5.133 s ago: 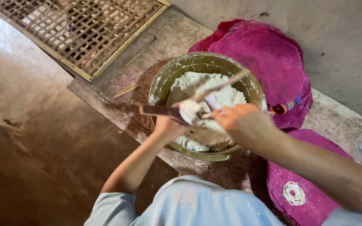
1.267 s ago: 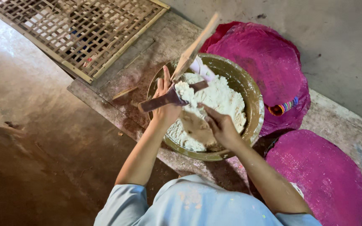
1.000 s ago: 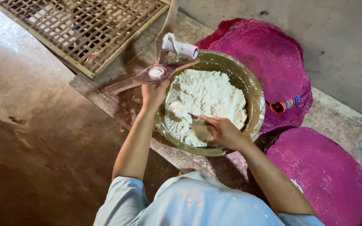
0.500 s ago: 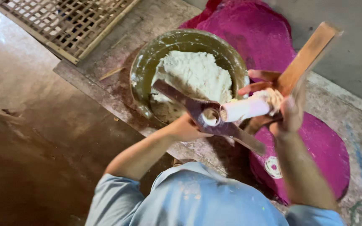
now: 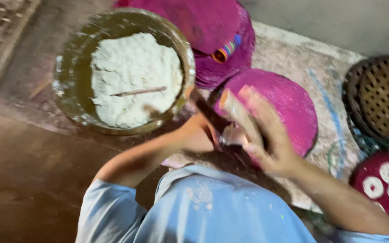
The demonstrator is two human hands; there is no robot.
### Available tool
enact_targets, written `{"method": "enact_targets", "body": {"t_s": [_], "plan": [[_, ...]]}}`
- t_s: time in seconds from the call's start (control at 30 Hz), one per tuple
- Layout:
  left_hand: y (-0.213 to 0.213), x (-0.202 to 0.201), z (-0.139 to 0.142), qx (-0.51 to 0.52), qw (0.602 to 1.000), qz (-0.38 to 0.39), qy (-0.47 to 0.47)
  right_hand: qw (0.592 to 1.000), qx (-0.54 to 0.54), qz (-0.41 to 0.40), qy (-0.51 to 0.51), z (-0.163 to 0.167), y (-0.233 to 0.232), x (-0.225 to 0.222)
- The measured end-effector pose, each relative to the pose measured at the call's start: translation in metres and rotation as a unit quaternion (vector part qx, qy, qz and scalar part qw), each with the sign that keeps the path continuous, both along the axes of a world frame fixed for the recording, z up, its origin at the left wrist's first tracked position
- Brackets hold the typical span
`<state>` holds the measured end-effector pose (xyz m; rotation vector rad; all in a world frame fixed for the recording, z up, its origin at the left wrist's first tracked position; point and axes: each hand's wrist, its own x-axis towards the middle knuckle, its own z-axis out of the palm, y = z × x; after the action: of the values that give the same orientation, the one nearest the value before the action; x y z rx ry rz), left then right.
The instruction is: The person presses rice dough through a handheld wooden noodle press, squeezing the handle to extrude strands in circular nests onto round pink trays. They reload dough into the press from a large basin, place each finished nest on the trays, and cover completed trays with a cloth.
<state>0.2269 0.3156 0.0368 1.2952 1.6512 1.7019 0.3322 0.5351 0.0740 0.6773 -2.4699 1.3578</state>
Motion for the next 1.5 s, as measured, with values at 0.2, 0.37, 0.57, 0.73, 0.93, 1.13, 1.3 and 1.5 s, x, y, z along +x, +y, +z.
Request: {"method": "enact_targets", "body": {"t_s": [0.2, 0.37, 0.57, 0.73, 0.93, 1.13, 1.3, 1.5], "plan": [[0.066, -0.035, -0.039, -0.084, 0.995, -0.036, -0.041, 0.879, -0.16, 0.026, -0.447, -0.063, 0.151, 0.048], [0.093, -0.086, -0.124, -0.065, 0.992, 0.103, -0.028, 0.891, -0.209, -0.108, -0.389, -0.1, 0.189, 0.11], [0.09, -0.061, -0.21, -0.071, 0.949, 0.238, -0.196, 0.866, -0.266, -0.094, -0.412, -0.085, 0.185, 0.12], [0.077, -0.022, -0.192, -0.094, 0.934, 0.339, -0.061, 0.862, -0.269, -0.077, -0.423, -0.069, 0.166, 0.094], [0.09, -0.06, -0.095, 0.321, 0.778, -0.133, -0.523, 0.789, -0.248, 0.069, -0.557, -0.06, 0.126, 0.058], [0.13, -0.065, -0.083, 0.404, 0.756, -0.214, -0.469, 0.737, -0.21, 0.047, -0.641, -0.035, 0.137, 0.049], [0.157, -0.09, -0.115, 0.482, 0.696, -0.182, -0.501, 0.759, -0.081, -0.057, -0.644, -0.037, 0.151, 0.023], [0.138, -0.109, -0.138, 0.498, 0.663, -0.188, -0.527, 0.81, 0.05, -0.102, -0.575, -0.06, 0.115, 0.002]]}}
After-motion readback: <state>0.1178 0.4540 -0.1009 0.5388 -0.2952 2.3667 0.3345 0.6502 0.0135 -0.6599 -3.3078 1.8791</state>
